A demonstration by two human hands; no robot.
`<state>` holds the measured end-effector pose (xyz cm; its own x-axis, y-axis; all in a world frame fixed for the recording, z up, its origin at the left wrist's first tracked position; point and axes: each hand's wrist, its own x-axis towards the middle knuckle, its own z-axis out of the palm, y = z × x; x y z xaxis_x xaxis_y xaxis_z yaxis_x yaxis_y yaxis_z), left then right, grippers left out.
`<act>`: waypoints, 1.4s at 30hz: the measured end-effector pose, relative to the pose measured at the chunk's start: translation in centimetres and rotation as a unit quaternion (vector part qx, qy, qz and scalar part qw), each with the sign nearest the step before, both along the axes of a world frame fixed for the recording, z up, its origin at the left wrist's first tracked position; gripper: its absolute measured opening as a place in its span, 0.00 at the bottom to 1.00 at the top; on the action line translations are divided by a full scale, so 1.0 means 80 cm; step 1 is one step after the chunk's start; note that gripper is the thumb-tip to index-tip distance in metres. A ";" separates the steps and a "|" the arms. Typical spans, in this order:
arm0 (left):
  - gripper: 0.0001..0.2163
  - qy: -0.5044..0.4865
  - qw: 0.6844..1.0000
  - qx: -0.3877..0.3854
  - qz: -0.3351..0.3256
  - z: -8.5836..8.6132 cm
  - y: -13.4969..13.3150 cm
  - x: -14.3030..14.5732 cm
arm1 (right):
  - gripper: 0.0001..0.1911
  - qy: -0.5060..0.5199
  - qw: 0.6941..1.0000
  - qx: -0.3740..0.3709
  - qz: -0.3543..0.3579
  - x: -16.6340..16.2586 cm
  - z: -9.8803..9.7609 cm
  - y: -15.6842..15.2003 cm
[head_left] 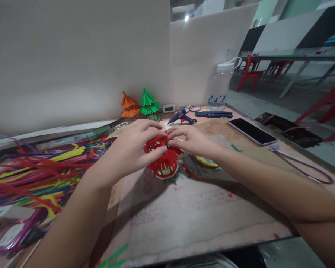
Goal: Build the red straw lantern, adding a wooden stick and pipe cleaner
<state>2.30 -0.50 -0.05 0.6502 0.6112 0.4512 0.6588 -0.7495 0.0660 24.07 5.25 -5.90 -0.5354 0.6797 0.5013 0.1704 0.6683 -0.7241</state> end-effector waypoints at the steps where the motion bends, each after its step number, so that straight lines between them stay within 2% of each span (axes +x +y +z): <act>1: 0.18 -0.003 1.000 -0.008 0.007 -0.001 0.003 -0.003 | 0.05 0.005 1.000 0.003 -0.006 0.000 0.001 0.000; 4: 0.34 -0.005 0.998 -0.043 0.040 -0.008 0.013 -0.011 | 0.06 0.013 0.999 0.003 -0.033 0.000 0.003 0.000; 10: 0.33 -0.014 0.992 -0.103 0.076 -0.015 0.023 -0.017 | 0.03 -0.071 0.995 -0.030 -0.065 0.011 0.019 -0.005; 12: 0.32 -0.022 0.991 -0.108 0.075 -0.015 0.024 -0.019 | 0.02 -0.080 0.993 -0.010 -0.088 0.019 0.026 -0.007; 15: 0.31 -0.033 0.989 -0.129 0.070 -0.016 0.027 -0.022 | 0.05 -0.075 0.987 0.120 -0.073 0.028 0.033 -0.008; 18: 0.30 -0.038 0.986 -0.154 0.056 -0.018 0.031 -0.022 | 0.09 -0.083 0.958 0.273 -0.033 0.030 0.030 -0.004; 22: 0.30 -0.048 0.982 -0.173 0.050 -0.018 0.031 -0.021 | 0.09 -0.088 0.923 0.374 -0.030 0.026 0.019 0.006; 26: 0.29 -0.092 0.967 -0.239 0.022 -0.015 0.026 -0.021 | 0.06 -0.088 0.917 0.387 -0.040 0.026 0.015 0.009; 29: 0.26 -0.128 0.952 -0.276 0.033 -0.013 0.027 -0.023 | 0.07 -0.098 0.915 0.389 -0.042 0.027 0.017 0.006; 35: 0.21 -0.188 0.944 -0.271 0.032 -0.018 0.037 -0.028 | 0.07 -0.075 0.896 0.437 -0.038 0.023 0.019 0.001; 39: 0.19 -0.252 0.920 -0.298 0.026 -0.026 0.043 -0.022 | 0.10 -0.066 0.889 0.453 -0.021 0.020 0.021 -0.004; 42: 0.19 -0.290 0.903 -0.313 0.045 -0.030 0.045 -0.016 | 0.11 -0.080 0.897 0.435 -0.008 0.018 0.021 -0.007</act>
<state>1.02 3.10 -2.47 0.3505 0.9033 0.2473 0.4332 -0.3905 0.8123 25.55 4.65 -4.19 -0.6420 0.0770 0.7628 0.2402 0.9650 0.1048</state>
